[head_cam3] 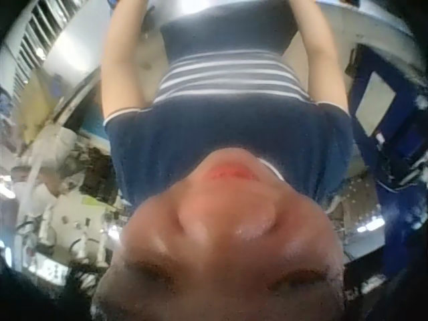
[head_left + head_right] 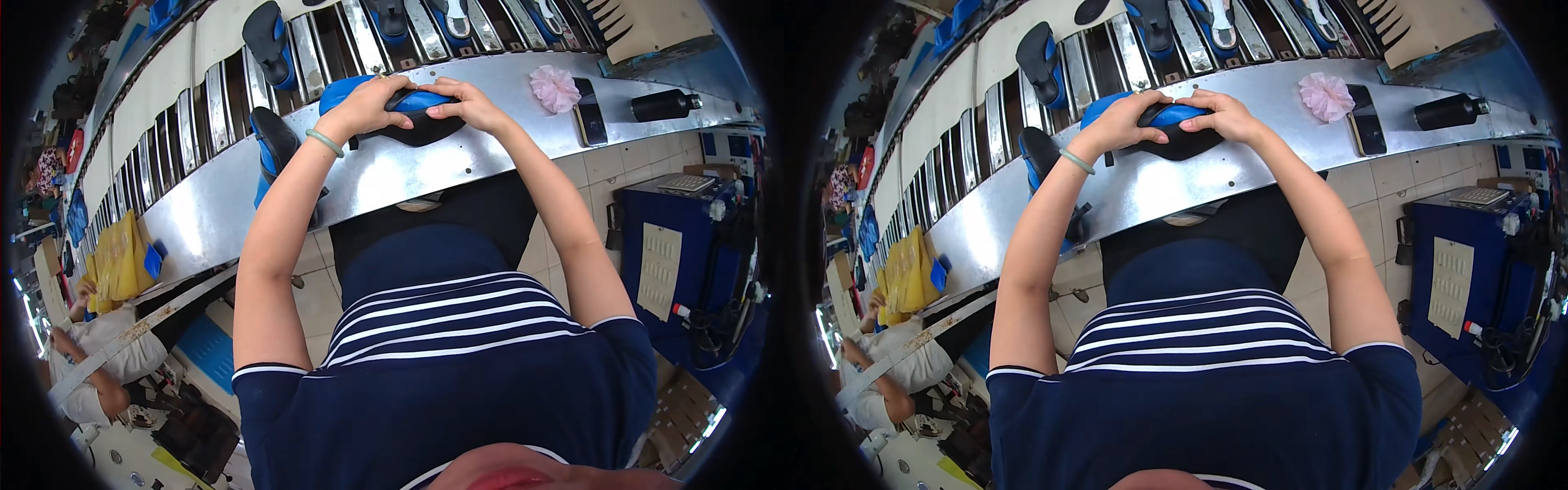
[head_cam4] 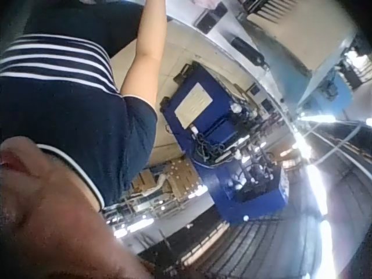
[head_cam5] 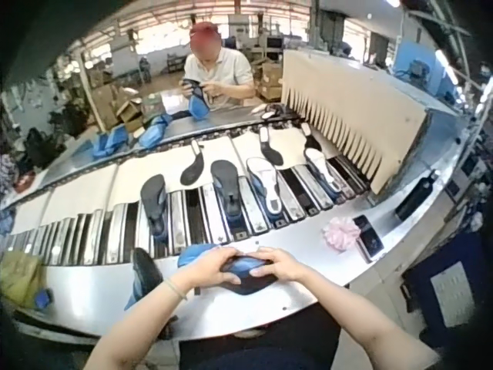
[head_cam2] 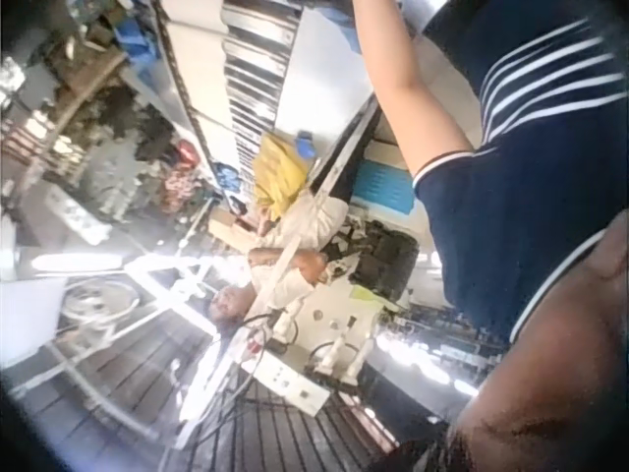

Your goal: Inspecting and cleaning the soles and heels of blue high-heeled shoes on a factory conveyor line.

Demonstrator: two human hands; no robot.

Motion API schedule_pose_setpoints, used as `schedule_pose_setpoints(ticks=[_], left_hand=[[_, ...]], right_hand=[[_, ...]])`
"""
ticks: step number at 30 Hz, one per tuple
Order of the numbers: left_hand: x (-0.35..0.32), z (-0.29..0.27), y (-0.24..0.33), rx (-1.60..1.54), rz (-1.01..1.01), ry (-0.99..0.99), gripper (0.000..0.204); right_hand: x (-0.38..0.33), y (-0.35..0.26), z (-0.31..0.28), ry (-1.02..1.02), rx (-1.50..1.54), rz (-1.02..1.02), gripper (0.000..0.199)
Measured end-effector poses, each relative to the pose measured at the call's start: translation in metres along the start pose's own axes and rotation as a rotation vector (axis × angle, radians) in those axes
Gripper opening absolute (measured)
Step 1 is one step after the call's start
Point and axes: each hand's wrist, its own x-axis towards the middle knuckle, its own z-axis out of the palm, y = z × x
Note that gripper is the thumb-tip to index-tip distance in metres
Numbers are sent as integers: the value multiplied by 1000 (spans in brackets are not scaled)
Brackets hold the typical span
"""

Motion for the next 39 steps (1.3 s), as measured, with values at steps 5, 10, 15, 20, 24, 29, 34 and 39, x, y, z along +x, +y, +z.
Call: schedule_pose_setpoints(ticks=[5,10,15,20,24,29,34,39], left_hand=[[1,9,9,210,-80,-50,104],[6,16,29,287,-180,-63,116],[-4,19,20,191,-145,-15,101],[2,15,22,-65,-144,435,97],[4,12,47,-346,-403,613,103],[17,56,31,-486,-514,827,84],[11,77,-4,-613,-354,905,57],[13,71,7,-602,-430,1014,61]], right_hand=[[7,-7,-25,-236,199,51,50],[1,9,-49,-360,420,149,52],[-20,41,-27,-157,987,39,49],[-37,18,17,-163,1372,-68,55],[-27,-37,32,54,1311,-153,51],[17,-28,28,195,1034,18,45],[36,-3,34,120,1121,263,42],[37,5,44,147,1199,251,38]])
